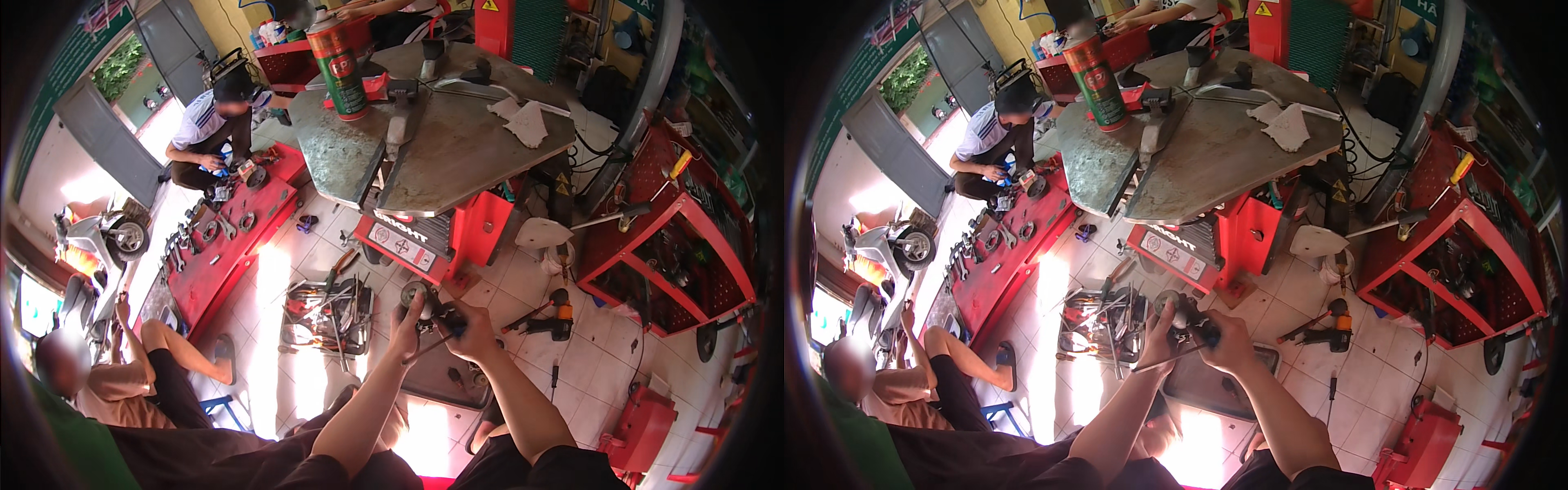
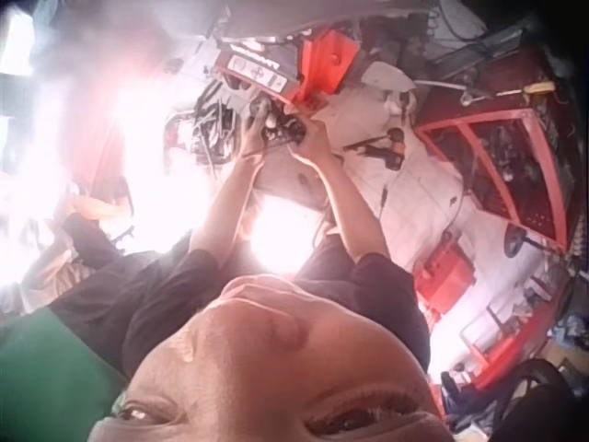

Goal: The person disassembles and works on a motorcycle clutch assembly using a screwdriver to remove or adjust internal components while holding the housing by hand.

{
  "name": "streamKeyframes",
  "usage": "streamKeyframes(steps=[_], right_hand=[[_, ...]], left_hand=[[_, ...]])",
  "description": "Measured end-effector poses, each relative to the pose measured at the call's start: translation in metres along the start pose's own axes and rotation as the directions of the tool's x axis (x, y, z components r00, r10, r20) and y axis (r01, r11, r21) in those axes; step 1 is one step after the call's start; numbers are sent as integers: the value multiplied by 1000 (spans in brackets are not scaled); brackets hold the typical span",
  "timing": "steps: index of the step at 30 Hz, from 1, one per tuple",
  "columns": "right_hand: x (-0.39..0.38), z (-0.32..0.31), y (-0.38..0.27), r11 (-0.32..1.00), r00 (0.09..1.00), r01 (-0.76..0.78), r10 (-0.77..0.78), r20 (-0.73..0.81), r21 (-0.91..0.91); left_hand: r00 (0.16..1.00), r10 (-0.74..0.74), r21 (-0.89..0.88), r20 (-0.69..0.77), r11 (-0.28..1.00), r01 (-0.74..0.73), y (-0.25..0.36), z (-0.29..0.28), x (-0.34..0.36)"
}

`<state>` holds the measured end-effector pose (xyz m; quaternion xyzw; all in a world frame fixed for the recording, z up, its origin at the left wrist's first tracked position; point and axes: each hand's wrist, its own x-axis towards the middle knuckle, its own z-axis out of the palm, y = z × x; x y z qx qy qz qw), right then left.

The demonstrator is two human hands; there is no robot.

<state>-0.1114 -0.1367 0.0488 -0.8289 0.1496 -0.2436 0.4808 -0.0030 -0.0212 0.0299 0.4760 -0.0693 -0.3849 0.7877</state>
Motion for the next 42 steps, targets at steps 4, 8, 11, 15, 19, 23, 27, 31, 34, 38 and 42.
streamKeyframes(steps=[4,8,11,15,19,23,27,31,34,38,42], right_hand=[[2,1,-8,1000,998,8,-7,-67,17],[1,2,-2,1000,1000,-7,7,-23,-10],[2,6,-1,999,999,5,-8,-52,-43],[2,4,-2,1000,1000,1,-1,-29,-21],[0,7,3,999,999,4,-5,-32,-33],[0,13,4,1000,1000,27,-27,-3,-6],[-2,15,9,996,997,40,-35,-63,80],[-1,12,6,1000,1000,11,-11,7,3],[1,15,4,998,998,54,-54,-36,20],[2,15,0,991,991,112,-106,-80,75],[-1,15,13,997,999,24,-21,-38,79]], left_hand=[[1000,5,-7,25,1000,-5,-1,0,1],[1000,9,-2,2,1000,-9,-1,1,-1],[998,-16,12,-53,1000,17,-4,-1,0],[996,-9,19,-90,1000,11,3,10,-4],[999,28,61,-19,998,-27,4,5,-3],[998,30,26,-60,999,-29,5,6,-5],[999,26,30,-44,999,-25,2,6,-1],[1000,12,70,-19,998,-11,2,-2,0],[999,5,28,-35,1000,-4,4,-2,0],[998,-8,78,-60,997,13,7,5,-3],[998,-29,88,-54,996,33,6,6,-4]])
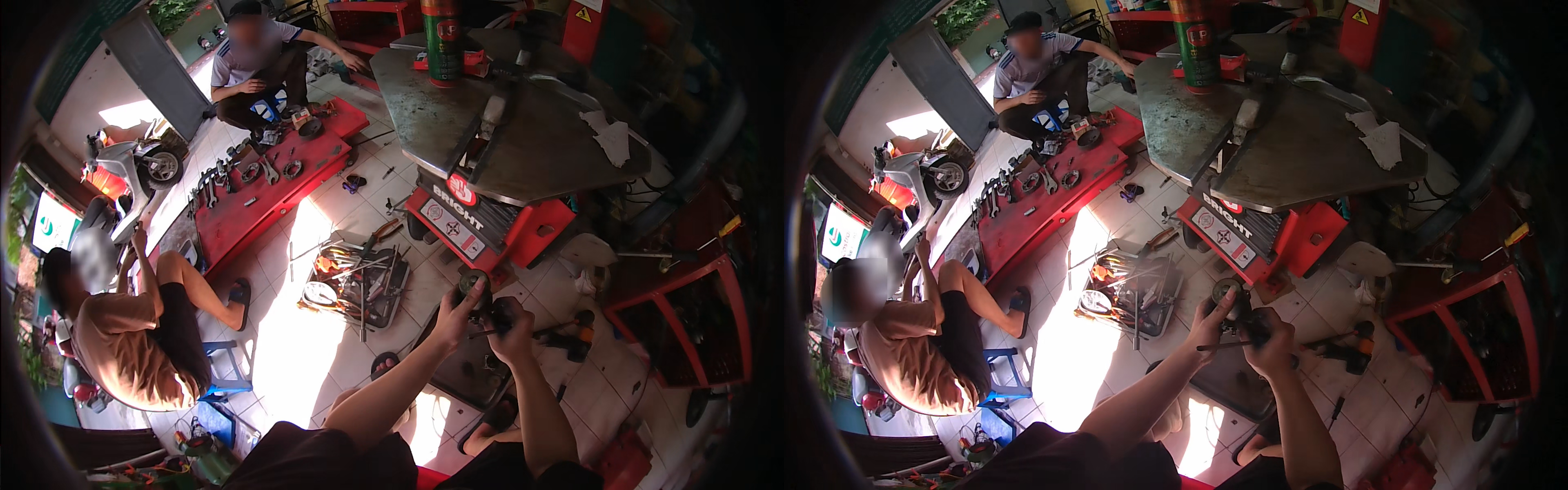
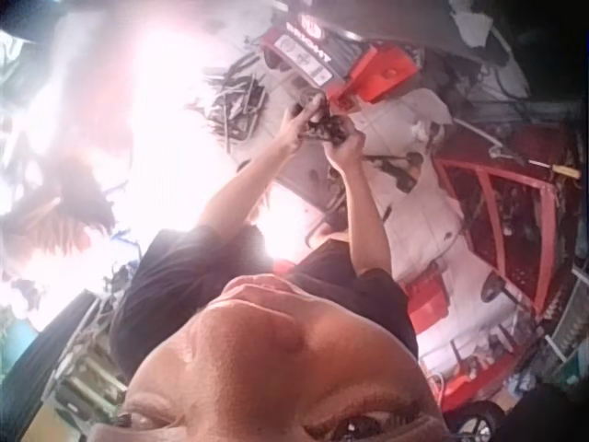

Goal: The person disassembles and works on a motorcycle clutch assembly using a screwdriver to remove or adjust internal components while holding the housing by hand.

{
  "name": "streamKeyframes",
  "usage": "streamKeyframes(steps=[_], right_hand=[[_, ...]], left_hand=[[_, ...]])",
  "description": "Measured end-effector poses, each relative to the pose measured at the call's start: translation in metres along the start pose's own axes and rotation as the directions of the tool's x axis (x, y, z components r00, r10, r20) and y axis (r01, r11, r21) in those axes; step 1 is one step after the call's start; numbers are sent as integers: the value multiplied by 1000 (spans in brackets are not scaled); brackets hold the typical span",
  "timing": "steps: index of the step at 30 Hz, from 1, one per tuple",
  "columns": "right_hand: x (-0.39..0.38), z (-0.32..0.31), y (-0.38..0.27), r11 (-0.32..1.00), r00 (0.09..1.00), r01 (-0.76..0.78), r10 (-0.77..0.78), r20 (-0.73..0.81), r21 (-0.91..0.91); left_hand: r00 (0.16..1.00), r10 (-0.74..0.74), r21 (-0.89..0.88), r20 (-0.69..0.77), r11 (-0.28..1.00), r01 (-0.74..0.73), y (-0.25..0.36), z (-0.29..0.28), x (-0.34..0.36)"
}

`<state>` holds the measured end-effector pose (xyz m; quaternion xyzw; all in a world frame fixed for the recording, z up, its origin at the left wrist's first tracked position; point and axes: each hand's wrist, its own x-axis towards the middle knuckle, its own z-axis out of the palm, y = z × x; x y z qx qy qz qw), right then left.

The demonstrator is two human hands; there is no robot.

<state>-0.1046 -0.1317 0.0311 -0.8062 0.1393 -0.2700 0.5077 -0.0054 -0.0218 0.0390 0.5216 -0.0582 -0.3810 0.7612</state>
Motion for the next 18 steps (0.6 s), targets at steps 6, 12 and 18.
streamKeyframes(steps=[6,12,18], right_hand=[[0,2,-9,999,1000,22,-21,-19,31],[-2,4,-2,999,1000,19,-19,-14,-44],[-2,-1,5,970,998,16,1,-68,243]], left_hand=[[999,-31,-31,17,999,31,-2,-6,1],[1000,16,49,1,999,-16,-3,-9,3],[995,29,3,-95,1000,-29,5,-6,2]])
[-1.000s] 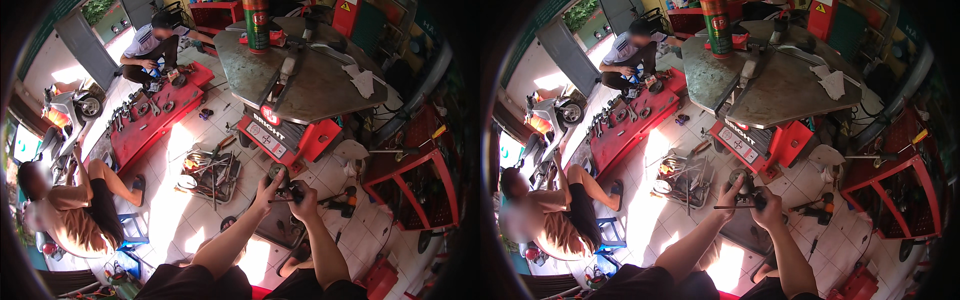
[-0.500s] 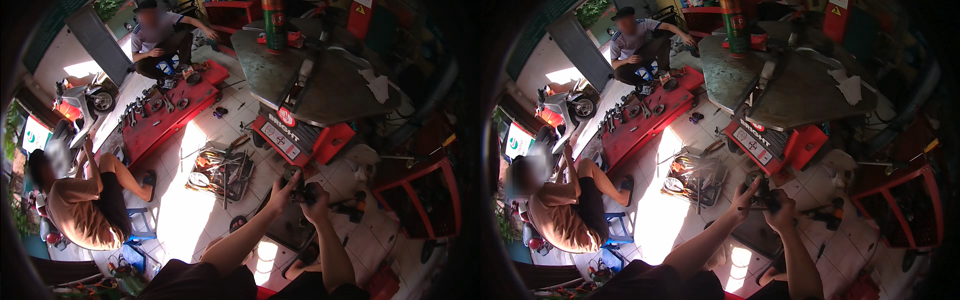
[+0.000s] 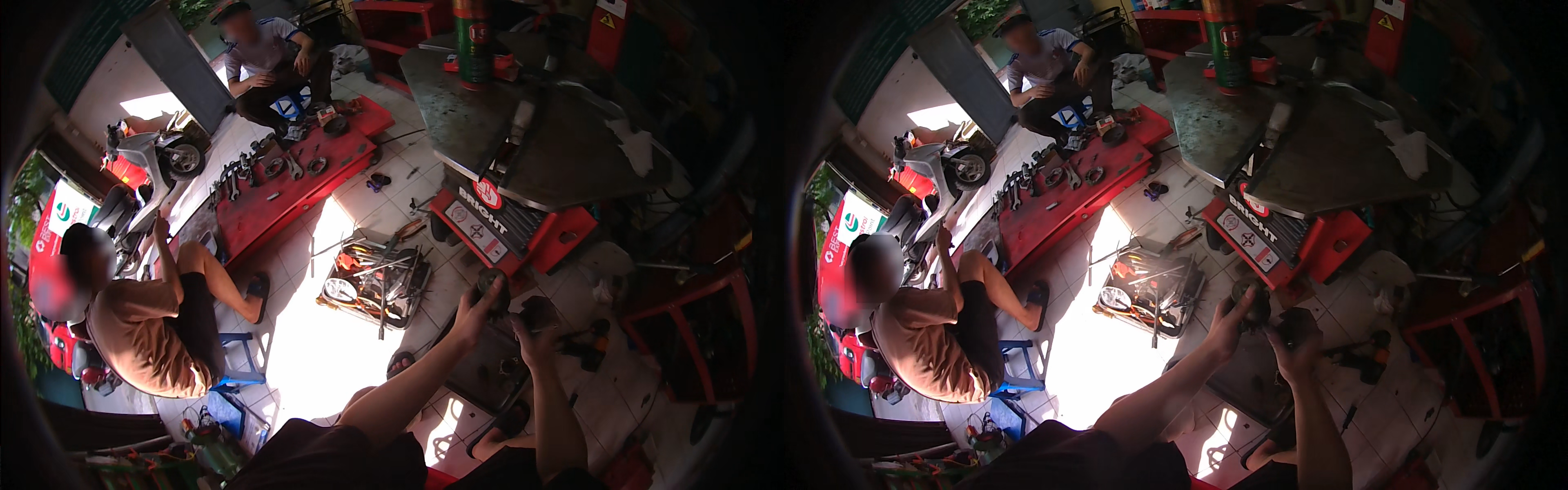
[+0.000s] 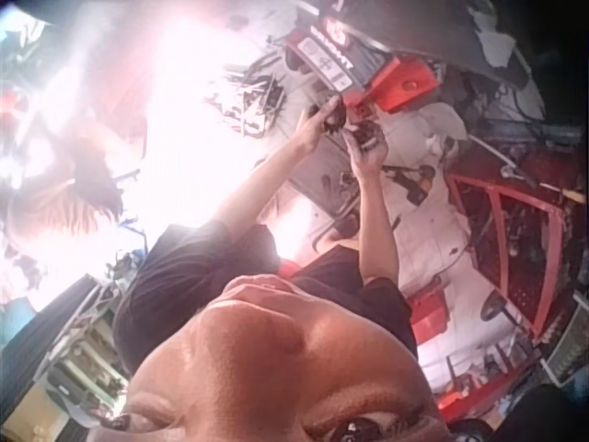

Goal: The person disassembles and works on a motorcycle clutch assembly using a screwdriver to remove or adjust internal components while holding the housing by hand.

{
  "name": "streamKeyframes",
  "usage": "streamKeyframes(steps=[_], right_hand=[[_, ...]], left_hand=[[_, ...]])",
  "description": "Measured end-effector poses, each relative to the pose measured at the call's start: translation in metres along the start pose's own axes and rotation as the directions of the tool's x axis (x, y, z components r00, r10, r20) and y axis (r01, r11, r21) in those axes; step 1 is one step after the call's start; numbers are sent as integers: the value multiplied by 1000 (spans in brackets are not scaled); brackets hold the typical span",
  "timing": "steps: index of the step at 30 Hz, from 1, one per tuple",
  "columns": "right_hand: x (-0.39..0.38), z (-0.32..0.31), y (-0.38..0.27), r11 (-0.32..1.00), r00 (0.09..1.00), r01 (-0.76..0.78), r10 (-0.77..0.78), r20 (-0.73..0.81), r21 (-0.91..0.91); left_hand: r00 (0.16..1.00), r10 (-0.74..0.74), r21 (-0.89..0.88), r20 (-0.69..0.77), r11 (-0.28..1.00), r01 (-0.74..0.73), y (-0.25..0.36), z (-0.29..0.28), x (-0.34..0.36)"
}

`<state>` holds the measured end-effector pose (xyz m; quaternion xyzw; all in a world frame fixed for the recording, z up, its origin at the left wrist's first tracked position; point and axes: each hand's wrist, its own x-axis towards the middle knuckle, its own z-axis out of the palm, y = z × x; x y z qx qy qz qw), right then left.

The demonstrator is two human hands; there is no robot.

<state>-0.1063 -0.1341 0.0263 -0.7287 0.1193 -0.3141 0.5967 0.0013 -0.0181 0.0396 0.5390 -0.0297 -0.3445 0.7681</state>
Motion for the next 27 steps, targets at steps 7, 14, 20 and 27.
streamKeyframes(steps=[7,14,20,27], right_hand=[[-3,-7,-3,973,951,-225,230,-206,47],[-7,-7,-5,689,678,-544,697,-232,478],[-8,-14,3,582,704,-497,704,-92,644],[-7,-19,1,124,785,-577,356,507,807]], left_hand=[[1000,-29,-136,0,990,29,4,-10,9],[998,-55,-208,16,977,57,-8,-26,22],[999,-20,-272,-41,962,8,6,-28,23],[997,78,-260,6,963,-74,17,-35,28]])
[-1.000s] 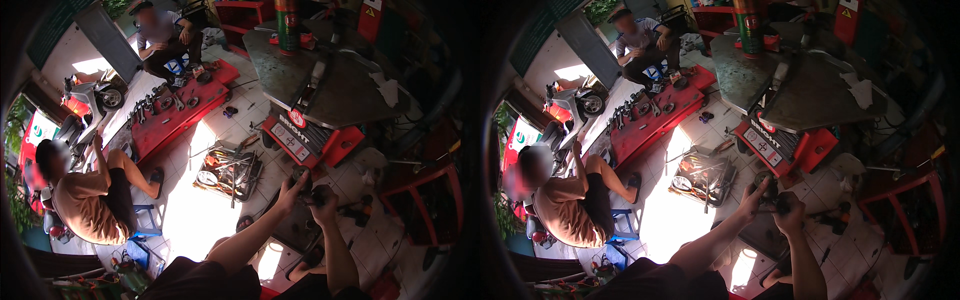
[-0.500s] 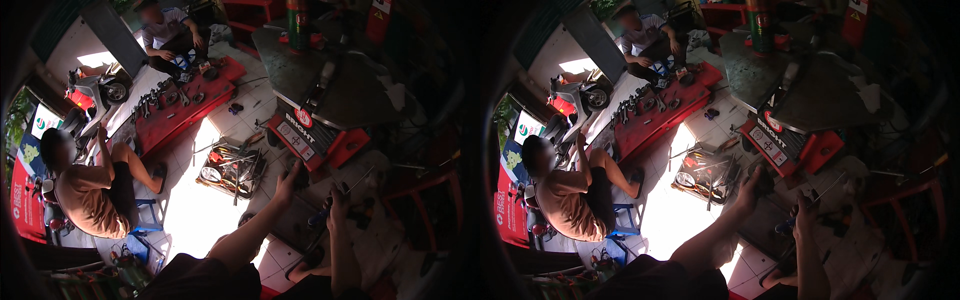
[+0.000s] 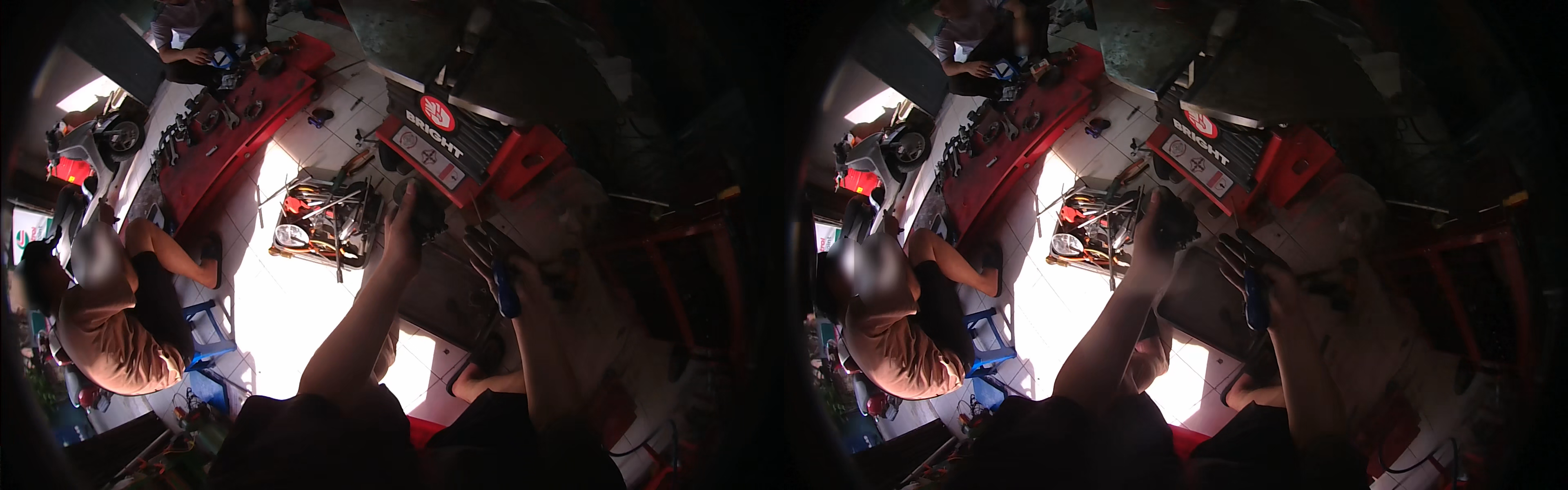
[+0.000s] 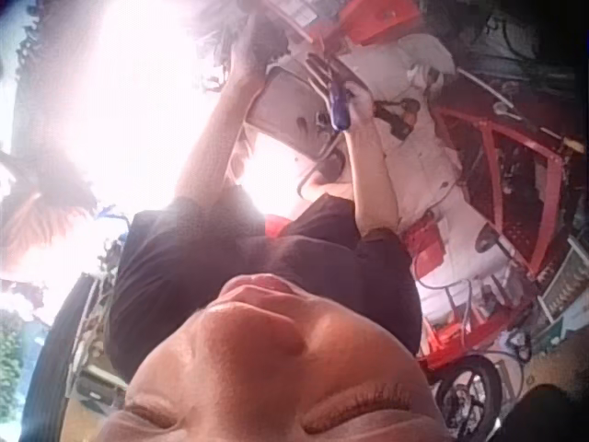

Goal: The person disassembles and works on a motorcycle clutch assembly using a screwdriver to remove or adjust internal components while holding the housing by hand.

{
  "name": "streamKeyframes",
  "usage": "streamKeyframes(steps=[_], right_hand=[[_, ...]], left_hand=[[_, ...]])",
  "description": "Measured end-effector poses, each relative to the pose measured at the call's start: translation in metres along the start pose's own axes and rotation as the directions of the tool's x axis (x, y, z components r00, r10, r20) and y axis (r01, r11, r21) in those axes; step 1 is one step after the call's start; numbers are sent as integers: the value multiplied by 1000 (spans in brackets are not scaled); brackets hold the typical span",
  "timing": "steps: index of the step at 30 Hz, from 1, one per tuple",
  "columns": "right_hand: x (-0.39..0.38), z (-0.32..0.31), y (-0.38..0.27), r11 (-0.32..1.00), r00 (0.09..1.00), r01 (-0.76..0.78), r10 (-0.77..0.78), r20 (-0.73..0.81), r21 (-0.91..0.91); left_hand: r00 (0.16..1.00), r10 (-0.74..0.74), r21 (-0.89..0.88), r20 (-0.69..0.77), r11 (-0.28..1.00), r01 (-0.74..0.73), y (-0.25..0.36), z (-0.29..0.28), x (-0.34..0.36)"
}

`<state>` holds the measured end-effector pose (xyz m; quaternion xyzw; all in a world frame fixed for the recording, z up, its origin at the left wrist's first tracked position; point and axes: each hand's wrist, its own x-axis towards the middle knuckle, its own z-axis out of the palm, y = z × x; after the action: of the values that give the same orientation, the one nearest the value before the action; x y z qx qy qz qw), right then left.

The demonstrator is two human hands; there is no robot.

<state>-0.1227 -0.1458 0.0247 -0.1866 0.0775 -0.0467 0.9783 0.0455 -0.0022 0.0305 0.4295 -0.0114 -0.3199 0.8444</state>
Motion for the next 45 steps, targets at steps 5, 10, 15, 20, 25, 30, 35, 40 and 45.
streamKeyframes(steps=[5,10,15,20,25,30,35,40,45], right_hand=[[-3,17,-8,925,983,166,-184,-21,-341],[-10,19,-8,755,939,226,-338,-70,-615],[-21,16,-7,-89,789,146,-590,170,-985],[-12,38,-10,-84,677,148,-718,163,-985],[-21,43,-18,-155,632,158,-743,221,-975],[-24,29,-19,-285,527,168,-783,331,-944],[-24,34,-15,-57,586,226,-789,183,-972],[-21,26,-13,-26,596,273,-780,190,-962],[-20,43,-12,-105,595,213,-775,214,-971]], left_hand=[[1000,21,-3,22,1000,-21,7,9,-1],[999,25,21,30,999,-26,6,12,1],[1000,-23,92,-16,995,24,5,0,2],[995,-47,299,-92,952,72,4,-7,-4],[993,-112,574,31,815,75,2,6,-11],[976,-157,734,154,679,-7,-8,9,-13],[959,-209,780,193,626,-21,-10,4,-11],[967,-157,780,199,623,-59,-14,7,-12],[968,-111,783,225,611,-112,-21,0,-10]])
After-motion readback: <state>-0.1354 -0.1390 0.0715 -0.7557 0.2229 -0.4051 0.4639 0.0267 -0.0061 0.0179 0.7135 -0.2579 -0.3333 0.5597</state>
